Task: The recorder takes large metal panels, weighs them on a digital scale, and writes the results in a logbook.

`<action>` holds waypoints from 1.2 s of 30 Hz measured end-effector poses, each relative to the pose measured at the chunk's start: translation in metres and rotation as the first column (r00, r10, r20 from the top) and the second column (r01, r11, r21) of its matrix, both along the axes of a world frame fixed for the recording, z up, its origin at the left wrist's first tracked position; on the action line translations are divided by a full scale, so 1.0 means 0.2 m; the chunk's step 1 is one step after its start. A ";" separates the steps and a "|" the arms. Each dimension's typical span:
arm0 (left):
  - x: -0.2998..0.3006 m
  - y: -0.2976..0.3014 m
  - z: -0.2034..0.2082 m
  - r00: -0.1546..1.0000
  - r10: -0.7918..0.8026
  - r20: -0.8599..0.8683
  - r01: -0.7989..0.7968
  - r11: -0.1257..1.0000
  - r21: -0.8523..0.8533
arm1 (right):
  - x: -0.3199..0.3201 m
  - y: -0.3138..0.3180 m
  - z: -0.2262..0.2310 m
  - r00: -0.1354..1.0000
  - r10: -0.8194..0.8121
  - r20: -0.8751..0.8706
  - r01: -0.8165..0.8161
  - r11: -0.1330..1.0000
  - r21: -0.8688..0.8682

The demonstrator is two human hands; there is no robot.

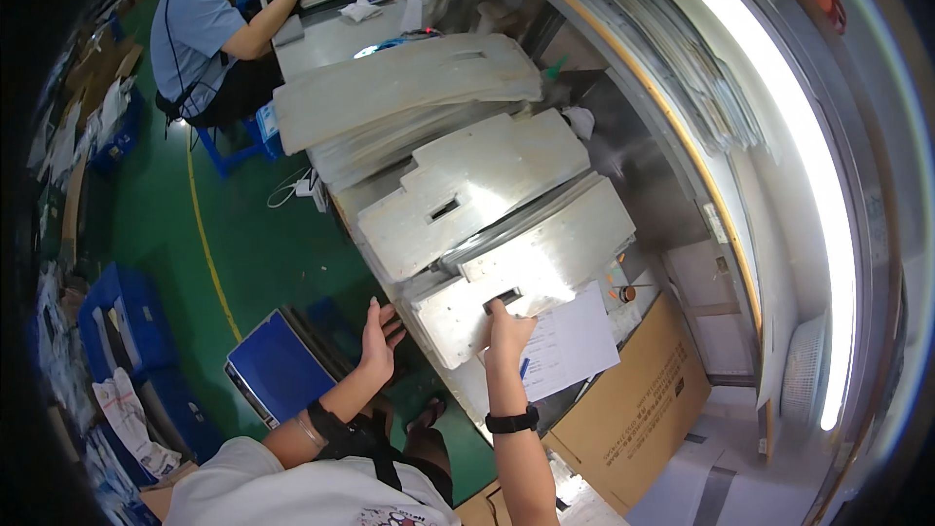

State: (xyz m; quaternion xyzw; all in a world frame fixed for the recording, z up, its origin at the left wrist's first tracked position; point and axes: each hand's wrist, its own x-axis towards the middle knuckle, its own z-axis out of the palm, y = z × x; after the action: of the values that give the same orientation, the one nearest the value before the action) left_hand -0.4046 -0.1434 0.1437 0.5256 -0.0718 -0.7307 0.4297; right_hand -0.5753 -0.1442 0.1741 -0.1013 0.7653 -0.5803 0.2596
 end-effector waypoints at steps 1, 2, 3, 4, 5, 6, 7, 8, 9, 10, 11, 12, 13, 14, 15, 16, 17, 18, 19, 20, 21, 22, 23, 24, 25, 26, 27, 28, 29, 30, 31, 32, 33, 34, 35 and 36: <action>0.00 0.00 -0.06 0.999 0.033 0.000 -0.033 0.999 0.004 | 0.01 0.00 0.02 0.999 0.027 0.032 -0.027 1.000 -0.001; 0.00 0.00 -0.08 0.999 0.040 0.003 -0.040 0.999 0.011 | 0.02 0.00 0.05 0.997 0.053 0.063 -0.053 0.999 -0.005; -0.01 -0.01 -0.08 1.000 0.024 0.006 -0.024 1.000 0.019 | 0.02 0.00 0.05 0.995 0.079 0.062 -0.078 0.997 -0.010; -0.02 -0.02 -0.07 1.000 0.007 0.008 -0.007 1.000 0.025 | 0.01 0.02 0.08 0.995 0.081 0.062 -0.081 0.997 -0.005; -0.03 -0.03 -0.06 0.998 0.053 0.031 -0.055 0.996 0.068 | 0.00 0.04 0.11 0.968 0.174 0.183 -0.170 0.985 -0.037; -0.04 -0.02 -0.06 0.998 0.056 0.030 -0.058 0.996 0.073 | 0.00 0.07 0.14 0.917 0.265 0.299 -0.253 0.964 -0.079; -0.03 -0.03 -0.07 0.997 0.045 0.064 -0.049 0.996 0.073 | 0.01 0.09 0.19 0.915 0.270 0.299 -0.259 0.963 -0.076; -0.03 -0.03 -0.07 0.995 0.033 0.099 -0.040 0.997 0.073 | 0.02 0.14 0.23 0.889 0.296 0.350 -0.271 0.955 -0.121; -0.05 -0.04 -0.06 0.995 0.034 0.095 -0.041 0.997 0.072 | 0.02 0.19 0.25 0.861 0.321 0.394 -0.276 0.946 -0.167; -0.06 -0.04 -0.05 0.990 0.058 0.131 -0.065 0.997 0.052 | 0.00 0.24 0.24 0.861 0.322 0.393 -0.278 0.946 -0.167; -0.07 -0.05 -0.05 0.983 0.081 0.167 -0.087 0.996 0.030 | -0.03 0.30 0.21 0.889 0.318 0.328 -0.285 0.947 -0.144; -0.08 -0.04 -0.06 0.982 0.081 0.168 -0.087 0.996 0.030 | -0.04 0.36 0.18 0.913 0.312 0.263 -0.289 0.949 -0.122; -0.09 -0.05 -0.07 0.985 0.071 0.155 -0.074 0.997 0.019 | -0.05 0.41 0.15 0.912 0.312 0.265 -0.289 0.949 -0.124; -0.10 -0.05 -0.08 0.988 0.060 0.142 -0.062 0.998 0.008 | -0.05 0.46 0.12 0.913 0.295 0.281 -0.280 0.955 -0.093; -0.10 -0.06 -0.05 0.987 0.057 0.148 -0.058 0.998 0.005 | -0.06 0.50 0.11 0.914 0.274 0.298 -0.268 0.961 -0.063; -0.10 -0.08 -0.01 0.987 0.056 0.150 -0.066 0.996 0.063 | -0.07 0.52 0.10 0.913 0.272 0.303 -0.264 0.962 -0.068; -0.11 -0.08 0.02 0.986 0.057 0.154 -0.076 0.990 0.120 | -0.08 0.54 0.10 0.906 0.263 0.332 -0.256 0.965 -0.065; -0.12 -0.08 0.01 0.987 0.057 0.150 -0.076 0.990 0.121 | -0.07 0.55 0.11 0.902 0.256 0.349 -0.253 0.966 -0.053; -0.12 -0.08 -0.01 0.988 0.047 0.150 -0.071 0.984 0.162 | -0.05 0.54 0.11 0.903 0.257 0.346 -0.255 0.966 -0.052; -0.13 -0.07 -0.04 0.988 0.038 0.149 -0.068 0.977 0.203 | -0.04 0.51 0.13 0.903 0.263 0.339 -0.239 0.965 -0.110; -0.15 -0.07 -0.05 0.987 0.040 0.154 -0.071 0.977 0.200 | -0.03 0.48 0.14 0.901 0.270 0.340 -0.222 0.960 -0.173; -0.17 -0.08 -0.07 0.979 0.045 0.197 -0.086 0.975 0.204 | -0.01 0.45 0.15 0.899 0.272 0.344 -0.223 0.959 -0.178; -0.18 -0.08 -0.10 0.970 0.051 0.239 -0.103 0.973 0.209 | 0.01 0.40 0.16 0.887 0.233 0.399 -0.168 0.967 -0.190; -0.20 -0.07 -0.10 0.968 0.058 0.243 -0.111 0.972 0.209 | 0.03 0.35 0.17 0.870 0.195 0.453 -0.116 0.974 -0.196; -0.23 -0.06 -0.11 0.876 0.048 0.480 -0.117 0.986 0.115 | 0.05 0.30 0.20 0.861 0.193 0.470 -0.135 0.979 -0.155; -0.26 -0.06 -0.09 0.730 0.050 0.682 -0.092 0.995 0.026 | 0.04 0.26 0.18 0.862 0.195 0.467 -0.139 0.979 -0.152; -0.29 -0.04 -0.07 0.706 0.073 0.705 -0.120 0.993 0.017 | 0.01 0.22 0.13 0.831 0.229 0.508 -0.125 0.965 -0.229; -0.30 -0.03 -0.05 0.707 0.081 0.703 -0.135 0.991 0.022 | 0.01 0.18 0.10 0.793 0.272 0.546 -0.115 0.946 -0.305; -0.31 -0.01 -0.04 0.651 0.078 0.755 -0.061 0.997 -0.051 | 0.00 0.16 0.10 0.791 0.281 0.543 -0.131 0.945 -0.299; -0.30 0.01 -0.03 0.586 0.083 0.806 0.014 0.994 -0.112 | 0.01 0.13 0.12 0.783 0.274 0.558 -0.124 0.948 -0.292; -0.28 0.02 -0.02 0.662 0.050 0.748 0.057 0.991 -0.117 | 0.02 0.12 0.14 0.776 0.266 0.572 -0.118 0.952 -0.283; -0.30 0.03 -0.05 0.698 0.116 0.707 0.024 0.982 -0.185 | 0.02 0.10 0.16 0.771 0.256 0.584 -0.111 0.956 -0.272; -0.30 0.02 -0.05 0.713 0.127 0.689 0.000 0.984 -0.181 | 0.02 0.10 0.17 0.786 0.251 0.565 -0.138 0.962 -0.236; -0.30 0.02 -0.04 0.729 0.137 0.671 -0.023 0.984 -0.176 | 0.01 0.09 0.16 0.784 0.259 0.564 -0.157 0.962 -0.223; -0.30 0.02 -0.03 0.730 0.142 0.669 -0.041 0.986 -0.163 | 0.01 0.09 0.16 0.787 0.268 0.556 -0.165 0.959 -0.230; -0.30 0.02 -0.02 0.709 0.129 0.693 -0.015 0.986 -0.167 | 0.01 0.09 0.15 0.790 0.275 0.548 -0.168 0.957 -0.237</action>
State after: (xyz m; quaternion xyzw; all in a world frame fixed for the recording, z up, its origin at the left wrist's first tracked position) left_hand -0.4640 -0.1390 0.1403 0.7322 -0.2630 -0.4518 0.4365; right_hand -0.5737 -0.1265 0.2047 -0.0332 0.5796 -0.6141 0.5346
